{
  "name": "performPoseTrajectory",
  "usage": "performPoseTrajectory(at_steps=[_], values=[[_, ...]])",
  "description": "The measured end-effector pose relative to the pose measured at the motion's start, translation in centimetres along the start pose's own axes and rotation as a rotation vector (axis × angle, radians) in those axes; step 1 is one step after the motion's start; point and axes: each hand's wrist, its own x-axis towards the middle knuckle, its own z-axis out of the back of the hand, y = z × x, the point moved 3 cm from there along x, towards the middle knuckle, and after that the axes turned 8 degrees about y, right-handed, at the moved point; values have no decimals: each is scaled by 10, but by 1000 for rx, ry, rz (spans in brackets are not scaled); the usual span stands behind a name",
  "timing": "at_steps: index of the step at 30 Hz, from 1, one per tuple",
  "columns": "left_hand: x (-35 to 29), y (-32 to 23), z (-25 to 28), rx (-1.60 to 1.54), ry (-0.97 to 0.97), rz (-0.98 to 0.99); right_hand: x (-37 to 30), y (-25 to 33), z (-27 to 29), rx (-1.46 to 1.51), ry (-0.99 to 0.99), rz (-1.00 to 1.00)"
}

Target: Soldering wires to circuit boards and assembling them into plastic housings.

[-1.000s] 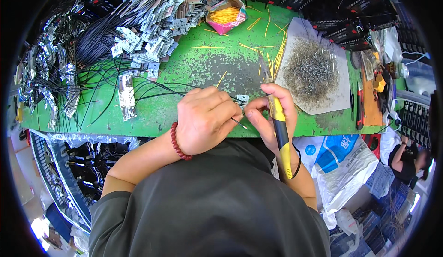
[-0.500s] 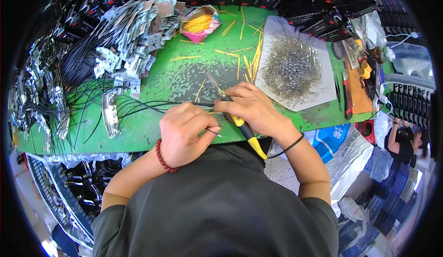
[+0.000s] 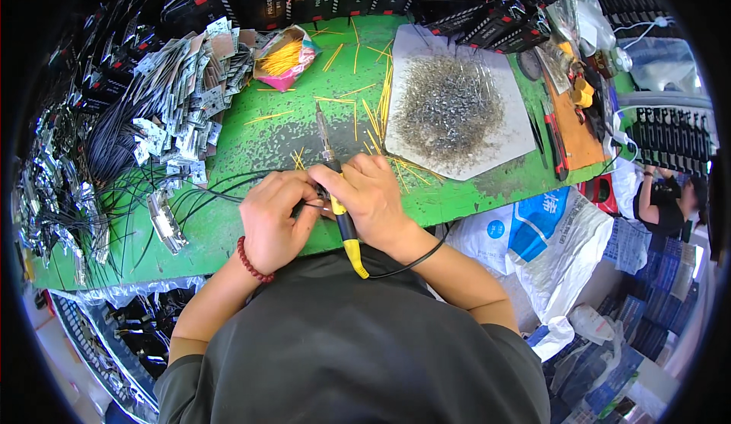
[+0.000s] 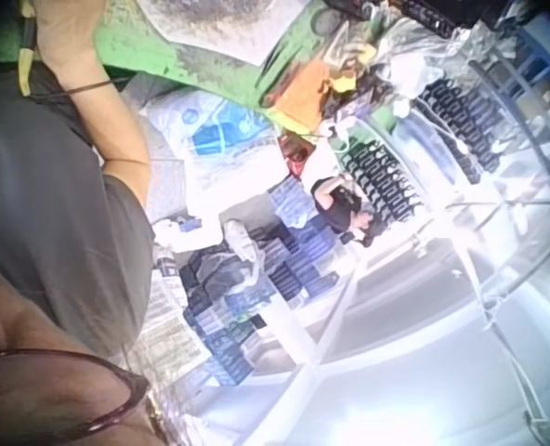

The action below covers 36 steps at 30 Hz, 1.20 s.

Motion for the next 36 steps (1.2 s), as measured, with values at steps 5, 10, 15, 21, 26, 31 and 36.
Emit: performPoseTrajectory(at_steps=[5,10,15,21,26,31,36], values=[[0,7,-10,80,87,71,3,-4,13,275,89,-57],[2,4,-15,159,110,-1,-35,-50,53,734,-171,-362],[6,1,-18,193,111,-92,-96,-126,106,585,-633,-613],[10,2,-21,192,142,-117,-97,-167,111,617,-746,-595],[12,0,-20,123,146,-35,-92,-174,107,564,-683,-620],[12,-5,-20,101,97,25,-91,-172,104,612,-740,-599],[9,-5,-20,109,81,33,-90,-173,103,590,-713,-639]])
